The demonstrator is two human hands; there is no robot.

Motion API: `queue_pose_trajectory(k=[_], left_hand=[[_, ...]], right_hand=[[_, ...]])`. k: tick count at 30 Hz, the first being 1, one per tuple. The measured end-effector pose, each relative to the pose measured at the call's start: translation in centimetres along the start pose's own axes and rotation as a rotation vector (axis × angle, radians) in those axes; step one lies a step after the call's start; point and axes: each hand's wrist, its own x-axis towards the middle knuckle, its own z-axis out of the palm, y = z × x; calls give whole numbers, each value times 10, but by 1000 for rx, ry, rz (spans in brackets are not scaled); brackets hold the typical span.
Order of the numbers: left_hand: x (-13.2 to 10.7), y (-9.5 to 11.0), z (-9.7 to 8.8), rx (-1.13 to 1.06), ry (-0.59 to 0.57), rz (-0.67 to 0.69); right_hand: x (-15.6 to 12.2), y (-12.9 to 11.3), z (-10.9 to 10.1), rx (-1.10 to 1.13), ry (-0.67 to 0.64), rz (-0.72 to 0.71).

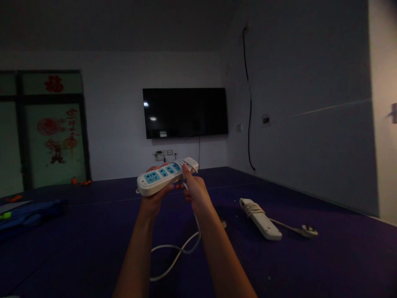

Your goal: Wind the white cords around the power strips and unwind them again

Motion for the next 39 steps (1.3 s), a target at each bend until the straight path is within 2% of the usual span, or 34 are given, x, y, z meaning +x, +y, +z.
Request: queue_pose_trajectory(k=[6, 14, 22, 28, 39], left_hand=[[-1, 6, 1, 71, -28, -8], [-1, 8, -4, 159, -104, -3], [-3, 13, -4, 136, -87, -51], [-1, 7, -4, 81, -62, -52], [0, 9, -6, 21, -30, -77]], right_hand=[[4, 0, -1, 36, 19, 55], [8, 0, -4, 157, -120, 175], [4, -2, -3, 250, -202, 271], [6, 1, 0, 221, -139, 194], [4, 0, -1, 181, -68, 85]])
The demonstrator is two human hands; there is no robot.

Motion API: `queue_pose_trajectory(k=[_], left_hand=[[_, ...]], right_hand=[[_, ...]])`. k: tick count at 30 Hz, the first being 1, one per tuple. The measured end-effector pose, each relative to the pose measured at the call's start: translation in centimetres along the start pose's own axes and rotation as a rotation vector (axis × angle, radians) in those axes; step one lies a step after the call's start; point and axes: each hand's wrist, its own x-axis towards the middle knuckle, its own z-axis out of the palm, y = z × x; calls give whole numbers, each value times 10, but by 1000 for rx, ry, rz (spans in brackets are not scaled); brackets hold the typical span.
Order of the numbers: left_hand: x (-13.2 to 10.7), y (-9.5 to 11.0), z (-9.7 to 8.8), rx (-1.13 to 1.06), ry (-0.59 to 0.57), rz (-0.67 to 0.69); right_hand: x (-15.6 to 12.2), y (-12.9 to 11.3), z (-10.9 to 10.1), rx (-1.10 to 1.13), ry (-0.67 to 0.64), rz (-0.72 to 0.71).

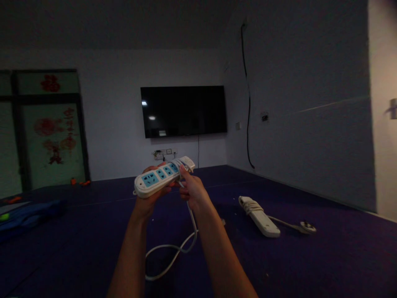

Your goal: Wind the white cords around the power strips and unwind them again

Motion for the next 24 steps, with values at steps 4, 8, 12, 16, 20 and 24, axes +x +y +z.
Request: queue_pose_trajectory(k=[4, 8, 12, 16, 20, 24], left_hand=[[1, -4, 4, 13, 22, -25], [1, -5, 7, 52, 38, -97], [4, 9, 2, -70, 4, -149], [6, 36, -2, -108, 91, -179], [2, 55, 6, 140, 142, -188], [-5, 58, 26, 265, 76, -190]], right_hand=[[-1, -2, 0, 2, 9, -86], [-2, -4, -3, 33, 34, -255], [0, -10, -11, 73, 64, -354], [-1, -19, -25, 27, 7, -383], [-7, -30, -36, -65, -62, -422], [-16, -37, -38, -164, -121, -491]])
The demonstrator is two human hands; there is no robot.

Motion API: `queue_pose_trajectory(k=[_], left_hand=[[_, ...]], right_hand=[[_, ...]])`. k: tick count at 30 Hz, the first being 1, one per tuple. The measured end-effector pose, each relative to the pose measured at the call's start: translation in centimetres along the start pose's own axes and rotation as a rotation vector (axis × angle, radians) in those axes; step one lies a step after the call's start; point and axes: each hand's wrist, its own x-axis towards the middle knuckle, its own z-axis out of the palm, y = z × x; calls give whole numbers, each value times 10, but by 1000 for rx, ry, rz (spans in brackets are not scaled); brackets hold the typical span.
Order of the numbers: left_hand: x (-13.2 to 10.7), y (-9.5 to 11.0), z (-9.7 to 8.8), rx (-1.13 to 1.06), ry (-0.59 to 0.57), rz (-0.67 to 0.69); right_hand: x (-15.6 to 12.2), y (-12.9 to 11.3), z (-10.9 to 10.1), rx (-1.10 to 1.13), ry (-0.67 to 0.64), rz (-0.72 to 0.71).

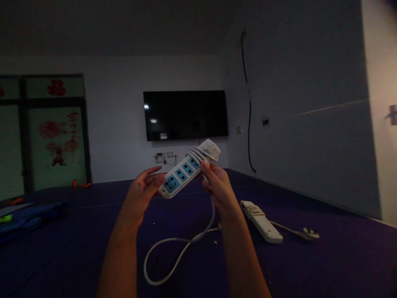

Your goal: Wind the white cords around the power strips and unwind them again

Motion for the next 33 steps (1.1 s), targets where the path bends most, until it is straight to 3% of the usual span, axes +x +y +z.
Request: queue_pose_trajectory(k=[5, 11, 19, 33], left_hand=[[-9, 4, 16, 110, -61, 24], [-9, 2, 18, 165, -185, 99], [-7, 0, 18, 298, -120, 151], [-5, -5, 16, 337, -223, 108]], right_hand=[[-8, -8, 8, -64, -154, -55], [-13, -7, 24, -170, -395, -63], [-12, -5, 27, -206, -439, -28], [-9, -1, 16, -299, -475, 29]])
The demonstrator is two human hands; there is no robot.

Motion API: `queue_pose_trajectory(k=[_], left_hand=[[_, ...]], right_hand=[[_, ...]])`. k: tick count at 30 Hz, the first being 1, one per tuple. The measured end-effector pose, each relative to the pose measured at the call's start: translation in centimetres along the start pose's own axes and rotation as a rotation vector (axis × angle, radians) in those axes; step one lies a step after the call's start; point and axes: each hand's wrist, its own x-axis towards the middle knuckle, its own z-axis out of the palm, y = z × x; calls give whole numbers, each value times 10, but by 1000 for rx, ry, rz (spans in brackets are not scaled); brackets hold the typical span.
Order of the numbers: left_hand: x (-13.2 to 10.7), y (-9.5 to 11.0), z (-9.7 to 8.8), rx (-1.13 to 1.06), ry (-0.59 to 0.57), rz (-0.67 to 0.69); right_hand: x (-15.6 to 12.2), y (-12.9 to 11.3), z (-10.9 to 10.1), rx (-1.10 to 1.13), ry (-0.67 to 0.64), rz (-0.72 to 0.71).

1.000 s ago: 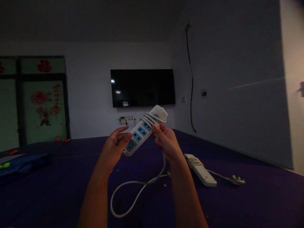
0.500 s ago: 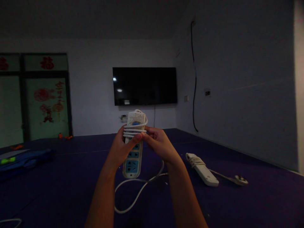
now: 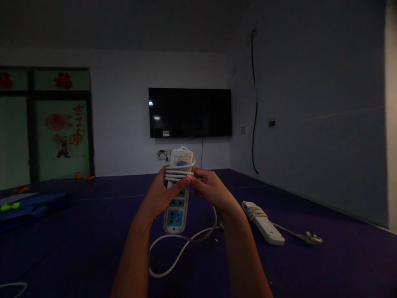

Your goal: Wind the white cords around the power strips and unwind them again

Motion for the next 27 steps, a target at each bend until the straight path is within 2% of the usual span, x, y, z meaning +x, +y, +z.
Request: queue_pose_trajectory(k=[7, 13, 20, 27], left_hand=[[-1, -1, 0, -16, -16, -5], [1, -7, -5, -76, -24, -19], [4, -10, -11, 4, 34, 47], [5, -11, -11, 63, 47, 81]], right_hand=[[3, 4, -1, -17, 14, 10], [4, 3, 5, -31, 116, 60], [4, 3, 13, -274, 306, 156], [4, 3, 13, -373, 365, 171]])
